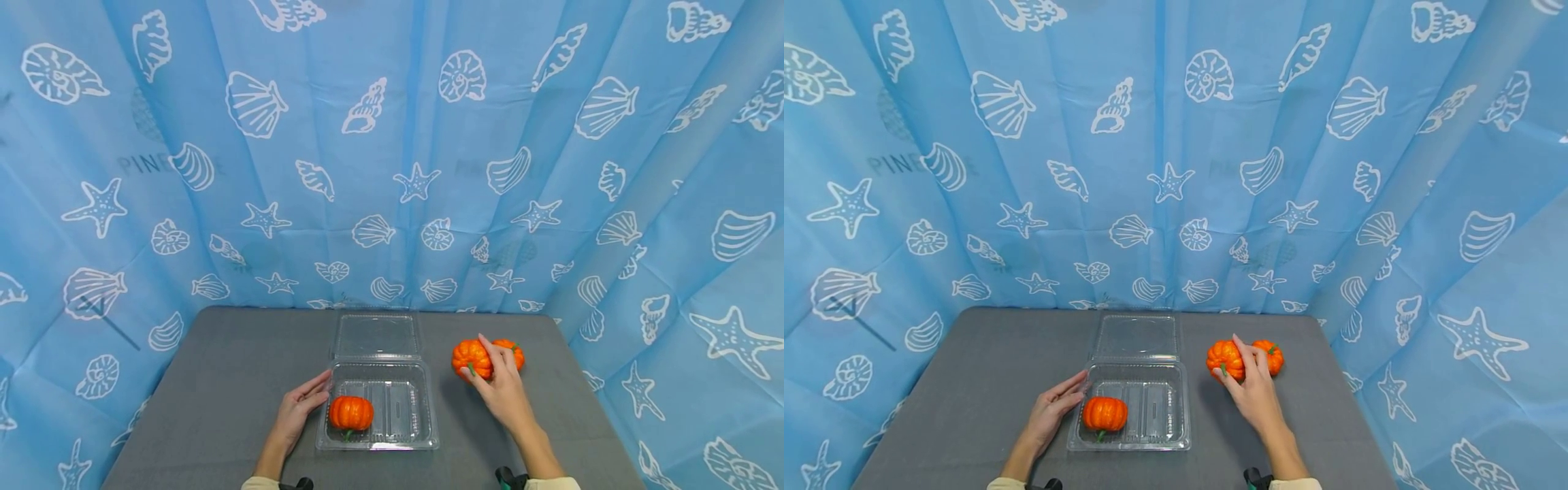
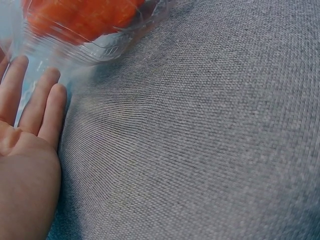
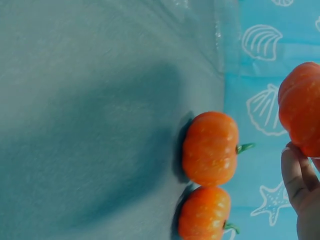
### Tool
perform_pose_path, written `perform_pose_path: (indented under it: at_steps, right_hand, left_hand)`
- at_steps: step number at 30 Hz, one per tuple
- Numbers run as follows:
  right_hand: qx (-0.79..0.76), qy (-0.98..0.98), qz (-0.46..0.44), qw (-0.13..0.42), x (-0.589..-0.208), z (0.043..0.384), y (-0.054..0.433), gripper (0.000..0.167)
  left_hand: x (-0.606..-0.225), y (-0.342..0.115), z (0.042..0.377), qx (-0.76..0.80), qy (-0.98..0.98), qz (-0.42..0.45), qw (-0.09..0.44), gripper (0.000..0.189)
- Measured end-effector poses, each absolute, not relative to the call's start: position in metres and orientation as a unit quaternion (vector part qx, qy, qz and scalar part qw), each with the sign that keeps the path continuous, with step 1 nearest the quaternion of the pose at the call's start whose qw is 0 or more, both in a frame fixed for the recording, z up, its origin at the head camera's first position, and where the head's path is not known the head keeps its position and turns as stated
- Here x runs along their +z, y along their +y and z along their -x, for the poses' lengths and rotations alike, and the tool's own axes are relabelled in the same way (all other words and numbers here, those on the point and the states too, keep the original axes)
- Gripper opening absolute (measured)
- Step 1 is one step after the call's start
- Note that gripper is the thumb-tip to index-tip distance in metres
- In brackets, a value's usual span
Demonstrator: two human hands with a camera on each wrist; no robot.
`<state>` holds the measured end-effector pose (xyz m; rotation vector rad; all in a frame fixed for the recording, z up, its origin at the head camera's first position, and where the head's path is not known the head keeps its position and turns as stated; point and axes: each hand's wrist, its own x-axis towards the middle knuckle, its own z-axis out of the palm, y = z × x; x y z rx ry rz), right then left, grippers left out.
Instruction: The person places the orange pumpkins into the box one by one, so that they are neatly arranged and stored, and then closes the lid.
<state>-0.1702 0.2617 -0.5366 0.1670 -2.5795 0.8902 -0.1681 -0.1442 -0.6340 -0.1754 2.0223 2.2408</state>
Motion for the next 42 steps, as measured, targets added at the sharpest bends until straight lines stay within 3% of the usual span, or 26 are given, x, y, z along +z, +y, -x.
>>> perform_pose_path:
  at_steps: [12, 23, 32, 42]
  right_hand:
    - [0.307, -0.918, -0.116, 0.224, -0.529, 0.174, 0.241, 0.078]
    - [0.308, -0.906, -0.204, 0.208, -0.542, 0.165, 0.222, 0.084]
    - [0.326, -0.883, -0.254, 0.223, -0.546, 0.164, 0.213, 0.072]
    - [0.316, -0.879, -0.287, 0.211, -0.547, 0.163, 0.202, 0.073]
  left_hand:
    - [-0.633, -0.145, 0.167, 0.737, 0.671, 0.060, 0.056, 0.049]
    - [-0.633, -0.143, 0.168, 0.740, 0.667, 0.061, 0.058, 0.049]
    - [-0.632, -0.143, 0.167, 0.736, 0.671, 0.064, 0.063, 0.049]
    - [-0.633, -0.143, 0.168, 0.741, 0.665, 0.060, 0.066, 0.049]
